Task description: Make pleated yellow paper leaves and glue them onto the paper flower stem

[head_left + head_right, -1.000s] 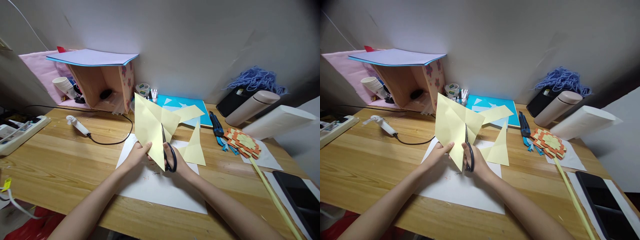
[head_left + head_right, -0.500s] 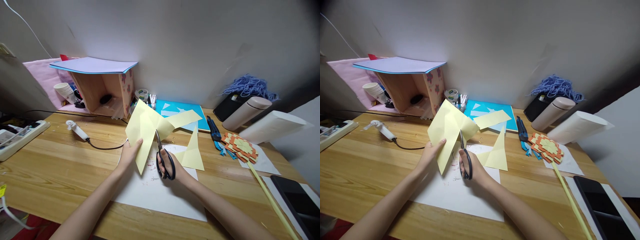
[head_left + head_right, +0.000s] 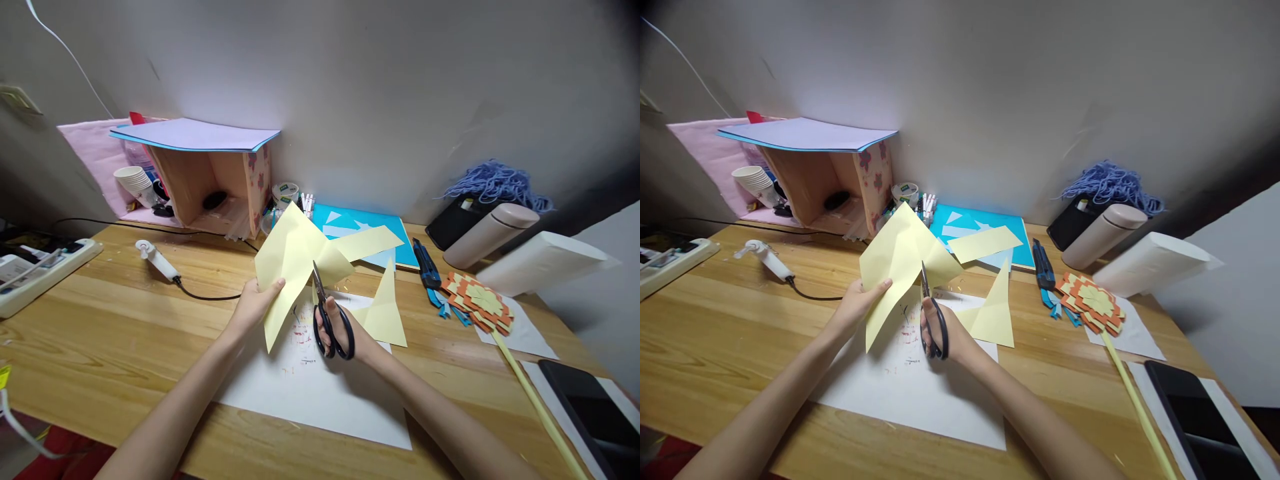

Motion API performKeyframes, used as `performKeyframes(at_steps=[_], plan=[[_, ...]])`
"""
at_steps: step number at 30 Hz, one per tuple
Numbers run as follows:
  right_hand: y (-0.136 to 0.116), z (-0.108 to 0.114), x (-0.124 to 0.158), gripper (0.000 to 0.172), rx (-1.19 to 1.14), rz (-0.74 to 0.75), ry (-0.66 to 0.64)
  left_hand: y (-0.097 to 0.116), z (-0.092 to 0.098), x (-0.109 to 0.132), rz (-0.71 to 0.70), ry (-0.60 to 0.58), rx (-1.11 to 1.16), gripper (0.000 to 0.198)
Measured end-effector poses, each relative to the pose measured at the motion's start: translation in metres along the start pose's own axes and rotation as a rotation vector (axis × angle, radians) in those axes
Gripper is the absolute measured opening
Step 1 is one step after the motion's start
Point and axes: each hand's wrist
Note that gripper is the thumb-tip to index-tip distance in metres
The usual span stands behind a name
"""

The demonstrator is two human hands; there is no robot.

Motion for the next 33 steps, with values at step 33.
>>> performKeyframes(at_steps=[33], plan=[[-0.021, 0.01, 0.007, 0.063, 0.188, 0.045, -0.085, -0.002, 0.009, -0.006, 0.044, -0.029, -0.03, 0.047]])
Point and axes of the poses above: each hand's wrist, its own x-axis away from the middle knuckle, its own z-axis out of the back of the hand, y = z × x, and after that the axes turned 10 degrees about -x, right-handed
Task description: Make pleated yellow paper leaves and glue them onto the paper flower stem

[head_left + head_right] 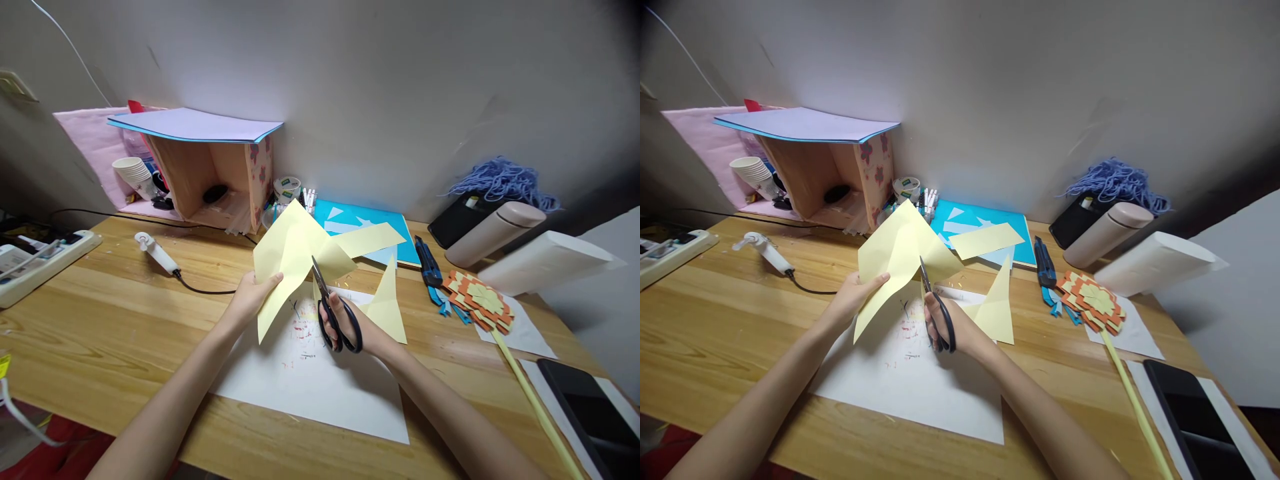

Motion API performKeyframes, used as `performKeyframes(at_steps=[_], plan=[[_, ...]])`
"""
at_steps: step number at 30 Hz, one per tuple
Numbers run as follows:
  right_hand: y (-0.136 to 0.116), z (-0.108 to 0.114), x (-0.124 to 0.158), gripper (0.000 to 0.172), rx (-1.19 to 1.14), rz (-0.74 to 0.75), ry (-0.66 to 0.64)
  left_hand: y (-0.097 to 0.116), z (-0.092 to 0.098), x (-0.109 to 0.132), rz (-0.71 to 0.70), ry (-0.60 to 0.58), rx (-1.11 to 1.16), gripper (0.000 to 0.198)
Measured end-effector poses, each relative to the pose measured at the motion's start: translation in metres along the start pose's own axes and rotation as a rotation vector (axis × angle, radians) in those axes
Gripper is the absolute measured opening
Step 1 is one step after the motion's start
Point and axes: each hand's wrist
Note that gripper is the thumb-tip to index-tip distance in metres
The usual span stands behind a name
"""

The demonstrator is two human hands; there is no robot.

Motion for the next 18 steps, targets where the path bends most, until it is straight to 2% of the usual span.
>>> performKeyframes(at_steps=[18], plan=[[0.0039, -0.001, -0.0005, 0.063, -0.033, -0.038, 0.014, 0.0025, -0.001, 0.0027, -0.012, -0.006, -0.038, 0.051]])
Point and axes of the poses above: each hand's wrist, its own x-axis away from the middle knuckle, its own z-axis out of the back of the hand, y = z × x, and after that the axes turned 10 degrees about -x, right-handed
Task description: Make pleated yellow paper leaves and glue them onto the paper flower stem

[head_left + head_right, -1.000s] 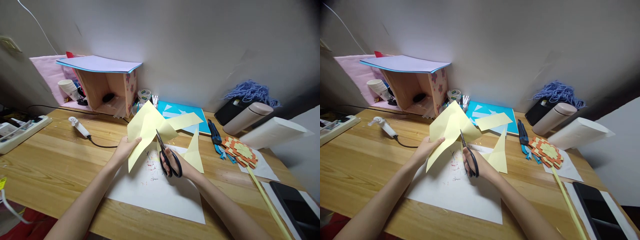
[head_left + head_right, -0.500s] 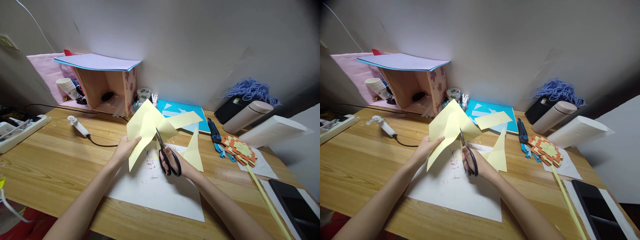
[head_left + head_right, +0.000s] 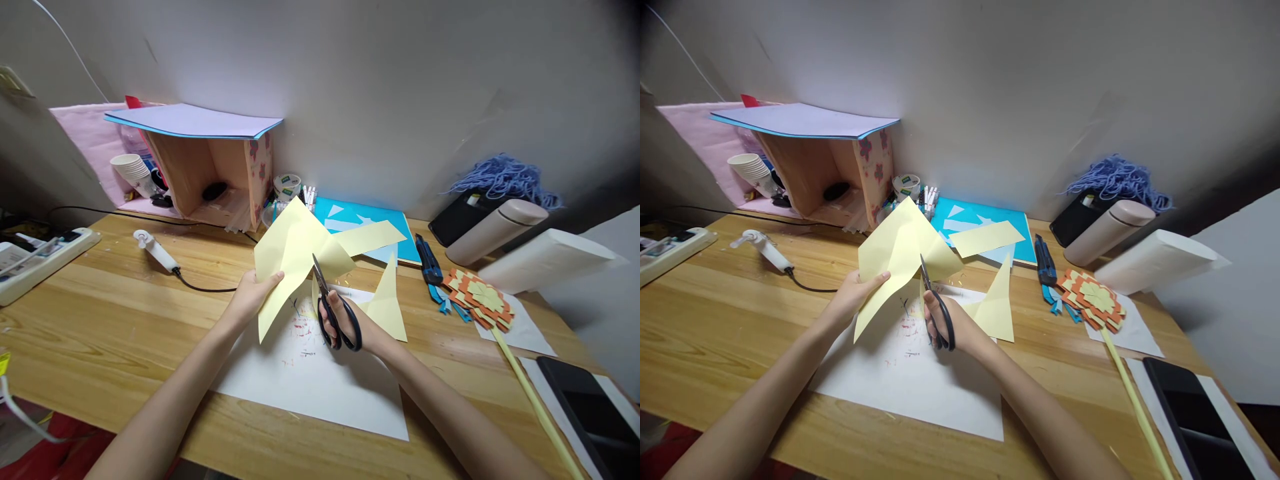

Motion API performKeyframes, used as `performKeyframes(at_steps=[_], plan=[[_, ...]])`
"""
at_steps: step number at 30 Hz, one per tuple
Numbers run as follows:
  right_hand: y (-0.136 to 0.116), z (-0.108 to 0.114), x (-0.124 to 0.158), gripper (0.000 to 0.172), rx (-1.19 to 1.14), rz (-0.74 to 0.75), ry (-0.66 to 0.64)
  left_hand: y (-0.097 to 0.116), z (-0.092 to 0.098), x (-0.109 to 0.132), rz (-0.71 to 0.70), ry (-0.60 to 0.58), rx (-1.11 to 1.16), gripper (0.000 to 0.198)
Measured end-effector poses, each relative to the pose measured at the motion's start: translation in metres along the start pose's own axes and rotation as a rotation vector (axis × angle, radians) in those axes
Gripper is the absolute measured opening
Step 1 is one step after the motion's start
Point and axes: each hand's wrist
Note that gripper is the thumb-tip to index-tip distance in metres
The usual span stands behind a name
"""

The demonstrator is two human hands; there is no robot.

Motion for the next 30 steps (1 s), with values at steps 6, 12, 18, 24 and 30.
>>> performKeyframes(at_steps=[6, 12, 18, 24, 30], plan=[[0.0038, 0.0004, -0.0015, 0.065, 0.036, 0.012, 0.018, -0.0006, -0.0001, -0.0004, -0.002, -0.011, 0.001, 0.051], [0.0009, -0.0003, -0.0004, 0.063, 0.045, 0.019, 0.024, -0.0004, -0.0001, 0.0001, 0.003, -0.007, 0.002, 0.051], [0.0024, -0.0012, -0.0014, 0.062, 0.014, 0.019, 0.027, 0.0013, -0.001, 0.0015, 0.01, 0.002, 0.012, 0.05], [0.0072, -0.0028, -0.0033, 0.058, 0.003, 0.035, 0.048, 0.0006, -0.0005, 0.0009, 0.017, -0.006, 0.007, 0.05], [0.0093, -0.0048, -0.0033, 0.055, -0.013, 0.047, 0.069, 0.0014, 0.0, 0.001, 0.009, 0.003, -0.006, 0.049]])
Point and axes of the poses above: each hand's wrist, its own x-axis away from the middle knuckle, its own z-axis out of the back of the hand, y = z × x, and after that the axes turned 10 degrees about -x, right-handed
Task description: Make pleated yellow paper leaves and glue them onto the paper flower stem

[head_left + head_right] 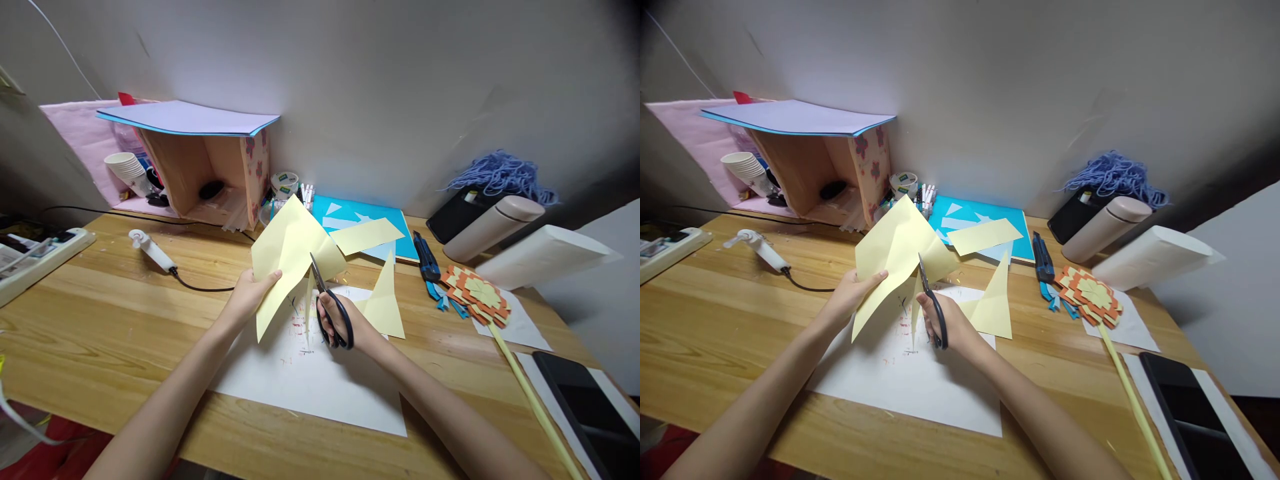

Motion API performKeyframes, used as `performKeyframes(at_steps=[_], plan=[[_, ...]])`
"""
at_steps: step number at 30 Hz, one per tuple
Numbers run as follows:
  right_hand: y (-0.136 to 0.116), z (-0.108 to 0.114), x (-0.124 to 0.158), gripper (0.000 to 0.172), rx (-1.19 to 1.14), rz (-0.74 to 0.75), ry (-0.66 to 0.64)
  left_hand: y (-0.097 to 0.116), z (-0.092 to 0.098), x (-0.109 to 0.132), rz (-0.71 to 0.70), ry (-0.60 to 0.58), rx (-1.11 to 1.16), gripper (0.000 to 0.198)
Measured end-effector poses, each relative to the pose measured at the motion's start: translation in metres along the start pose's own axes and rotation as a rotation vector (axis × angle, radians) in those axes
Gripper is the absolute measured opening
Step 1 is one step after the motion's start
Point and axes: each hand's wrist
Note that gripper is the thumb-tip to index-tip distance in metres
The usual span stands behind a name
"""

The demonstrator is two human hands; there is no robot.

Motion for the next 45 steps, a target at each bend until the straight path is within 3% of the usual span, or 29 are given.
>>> performKeyframes(at_steps=[9, 45], plan=[[-0.0027, -0.0019, 0.001, 0.061, 0.033, 0.0, -0.016, 0.0045, -0.0016, 0.0032, 0.025, -0.02, 0.024, 0.048], [-0.0017, -0.0013, 0.0012, 0.058, -0.043, 0.005, 0.046, 0.0013, -0.0015, 0.0016, 0.024, -0.072, 0.003, 0.049]])
Point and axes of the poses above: each hand's wrist, its own x-axis away from the middle knuckle, its own z-axis out of the back of the hand, y = z × x, and after that the axes turned 10 degrees about -x, right-handed
